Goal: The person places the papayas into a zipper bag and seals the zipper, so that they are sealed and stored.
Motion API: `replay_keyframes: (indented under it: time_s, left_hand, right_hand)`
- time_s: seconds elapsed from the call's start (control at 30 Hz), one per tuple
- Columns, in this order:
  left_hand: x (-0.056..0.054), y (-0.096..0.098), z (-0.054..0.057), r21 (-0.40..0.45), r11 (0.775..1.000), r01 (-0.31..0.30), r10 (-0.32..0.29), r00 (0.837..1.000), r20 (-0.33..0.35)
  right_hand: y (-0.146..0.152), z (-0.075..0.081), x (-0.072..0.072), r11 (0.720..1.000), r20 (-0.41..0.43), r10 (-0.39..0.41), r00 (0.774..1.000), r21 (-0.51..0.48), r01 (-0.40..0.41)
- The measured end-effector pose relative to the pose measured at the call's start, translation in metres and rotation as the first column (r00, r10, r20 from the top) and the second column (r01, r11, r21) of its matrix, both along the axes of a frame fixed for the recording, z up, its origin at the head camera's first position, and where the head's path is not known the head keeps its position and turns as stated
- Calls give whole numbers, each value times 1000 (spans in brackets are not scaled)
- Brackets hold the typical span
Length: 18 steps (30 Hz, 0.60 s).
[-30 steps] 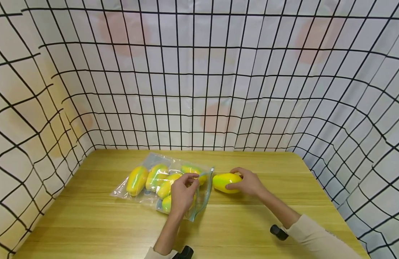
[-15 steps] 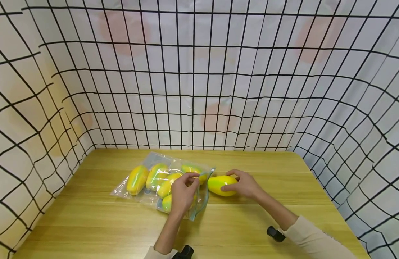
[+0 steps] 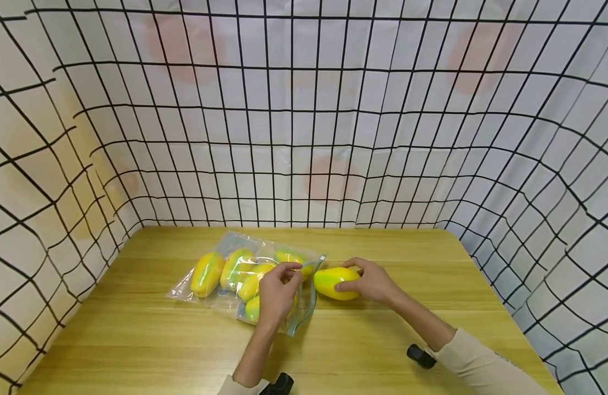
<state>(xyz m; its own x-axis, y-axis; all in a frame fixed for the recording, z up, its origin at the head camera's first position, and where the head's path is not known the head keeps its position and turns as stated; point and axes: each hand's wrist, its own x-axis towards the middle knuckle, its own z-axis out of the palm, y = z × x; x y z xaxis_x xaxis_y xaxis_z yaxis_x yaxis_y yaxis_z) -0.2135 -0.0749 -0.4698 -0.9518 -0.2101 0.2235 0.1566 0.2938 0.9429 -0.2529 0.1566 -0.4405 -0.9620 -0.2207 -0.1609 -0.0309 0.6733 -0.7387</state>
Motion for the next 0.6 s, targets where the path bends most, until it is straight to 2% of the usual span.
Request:
replay_keyframes:
  time_s: [0.37, 0.6]
  left_hand:
    - [2, 0, 2, 16, 1000, 9, -9, 1000, 2]
    - [2, -1, 2, 16, 1000, 10, -11, 1000, 2]
  right_hand:
    - [-5, 8, 4, 998, 17, 3, 1000, -70, -2]
    - [-12, -1, 6, 999, -13, 1, 1000, -51, -2]
